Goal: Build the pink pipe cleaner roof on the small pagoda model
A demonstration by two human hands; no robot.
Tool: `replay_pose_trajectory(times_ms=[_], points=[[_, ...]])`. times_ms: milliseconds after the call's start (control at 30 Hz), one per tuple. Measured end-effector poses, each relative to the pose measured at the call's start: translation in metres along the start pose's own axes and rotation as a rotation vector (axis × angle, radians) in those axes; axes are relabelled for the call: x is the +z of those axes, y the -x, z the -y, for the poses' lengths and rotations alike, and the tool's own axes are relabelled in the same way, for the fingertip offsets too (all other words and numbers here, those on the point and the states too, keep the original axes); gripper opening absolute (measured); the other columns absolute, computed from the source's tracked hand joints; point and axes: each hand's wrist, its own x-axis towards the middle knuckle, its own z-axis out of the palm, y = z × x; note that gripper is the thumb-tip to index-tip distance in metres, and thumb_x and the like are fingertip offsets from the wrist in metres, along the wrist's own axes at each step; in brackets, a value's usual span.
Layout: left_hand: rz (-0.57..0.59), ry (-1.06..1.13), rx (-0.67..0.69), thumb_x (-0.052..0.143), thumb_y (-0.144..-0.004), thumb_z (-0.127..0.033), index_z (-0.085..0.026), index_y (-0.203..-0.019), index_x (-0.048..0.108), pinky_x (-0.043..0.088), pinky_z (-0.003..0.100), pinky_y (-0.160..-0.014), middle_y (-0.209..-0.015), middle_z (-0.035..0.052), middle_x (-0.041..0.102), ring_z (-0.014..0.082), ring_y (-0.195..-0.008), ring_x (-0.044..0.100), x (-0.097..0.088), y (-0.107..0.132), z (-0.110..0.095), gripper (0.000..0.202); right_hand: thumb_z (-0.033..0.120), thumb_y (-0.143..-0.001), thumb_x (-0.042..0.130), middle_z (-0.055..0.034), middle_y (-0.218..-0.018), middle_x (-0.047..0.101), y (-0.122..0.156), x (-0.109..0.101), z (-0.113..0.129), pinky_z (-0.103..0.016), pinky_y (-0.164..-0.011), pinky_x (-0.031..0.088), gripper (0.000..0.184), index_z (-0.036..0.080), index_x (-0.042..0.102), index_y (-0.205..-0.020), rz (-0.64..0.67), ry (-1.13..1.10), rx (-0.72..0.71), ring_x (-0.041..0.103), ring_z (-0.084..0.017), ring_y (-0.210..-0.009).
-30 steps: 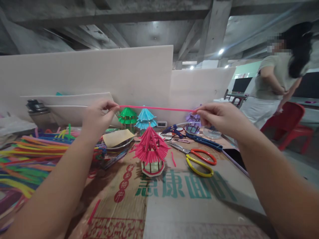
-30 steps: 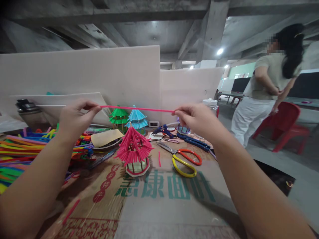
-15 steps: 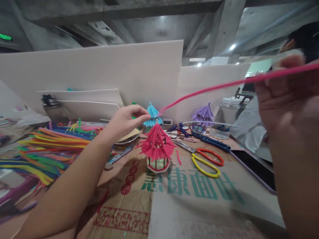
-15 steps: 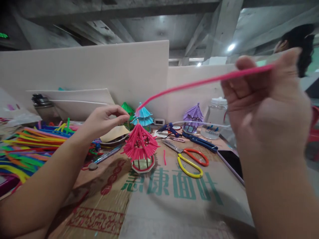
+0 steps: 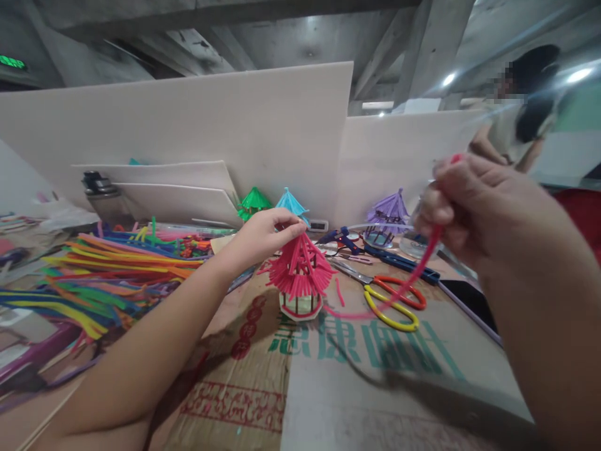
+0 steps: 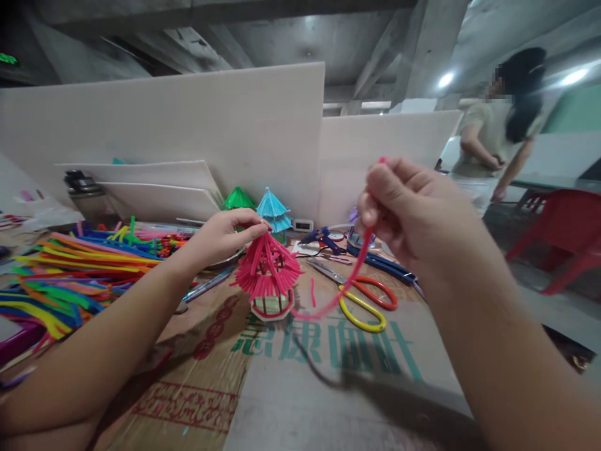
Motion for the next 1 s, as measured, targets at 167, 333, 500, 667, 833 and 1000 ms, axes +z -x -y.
replay_pose_trajectory(times_ms=[167,333,500,667,833,1000], points=[[-0.079,0.036,-0.037,0.060,-0.091,-0.041,-0.016,-0.083,0.072,0.044,0.027,-0.074,-0.086,0.0034,0.071,0.0172,-0.082,0.063,0.000,0.001,-0.001,0.029,0.042,-0.078,0.080,0.0056,-0.056,0.054,0.005,0.019,-0.018,-0.022,-0.045,0.038,0.027,0.022,0.063,-0.085,0.206,-0.184,0.166,0.050,-0.008,-0.049],[-0.084,0.055,-0.053,0.058,-0.091,-0.041,-0.015,-0.081,0.071,0.044,0.028,-0.074,-0.084,0.0036,0.070,0.0174,-0.081,0.063,0.001,0.001,-0.006,0.030,0.025,-0.085,0.070,-0.0008,-0.070,0.071,0.017,0.046,-0.030,-0.023,-0.053,0.047,0.015,0.018,0.065,-0.097,0.366,-0.093,0.227,0.060,-0.009,-0.057],[-0.058,0.102,-0.026,0.057,-0.092,-0.040,-0.016,-0.082,0.071,0.046,0.027,-0.079,-0.091,0.0047,0.073,0.0189,-0.088,0.066,0.003,0.001,-0.010,0.029,0.026,-0.084,0.067,-0.0029,-0.070,0.074,0.024,0.068,-0.051,-0.025,-0.054,0.051,0.011,0.018,0.060,-0.081,0.461,-0.060,0.316,0.064,-0.012,-0.055],[-0.039,0.111,-0.037,0.059,-0.092,-0.039,-0.017,-0.089,0.073,0.047,0.028,-0.082,-0.098,0.0044,0.074,0.0191,-0.093,0.067,0.007,0.002,-0.013,0.027,0.031,-0.089,0.060,-0.0004,-0.061,0.069,0.025,0.074,-0.065,-0.025,-0.049,0.049,0.016,0.019,0.056,-0.080,0.489,0.020,0.359,0.062,-0.013,-0.049],[-0.065,0.097,-0.049,0.059,-0.093,-0.042,-0.018,-0.108,0.071,0.048,0.029,-0.082,-0.105,0.0056,0.074,0.0196,-0.095,0.066,0.005,0.005,-0.014,0.031,0.034,-0.090,0.059,0.0023,-0.057,0.062,0.024,0.072,-0.066,-0.023,-0.044,0.041,0.017,0.019,0.057,-0.082,0.414,0.186,0.298,0.058,-0.012,-0.048],[-0.092,0.024,-0.020,0.060,-0.091,-0.045,-0.017,-0.090,0.072,0.044,0.026,-0.067,-0.084,0.0029,0.070,0.0156,-0.075,0.061,-0.001,0.009,-0.024,0.031,0.037,-0.091,0.058,0.0028,-0.057,0.060,0.025,0.072,-0.066,-0.024,-0.046,0.041,0.020,0.020,0.057,-0.081,0.401,0.220,0.264,0.058,-0.013,-0.048]])
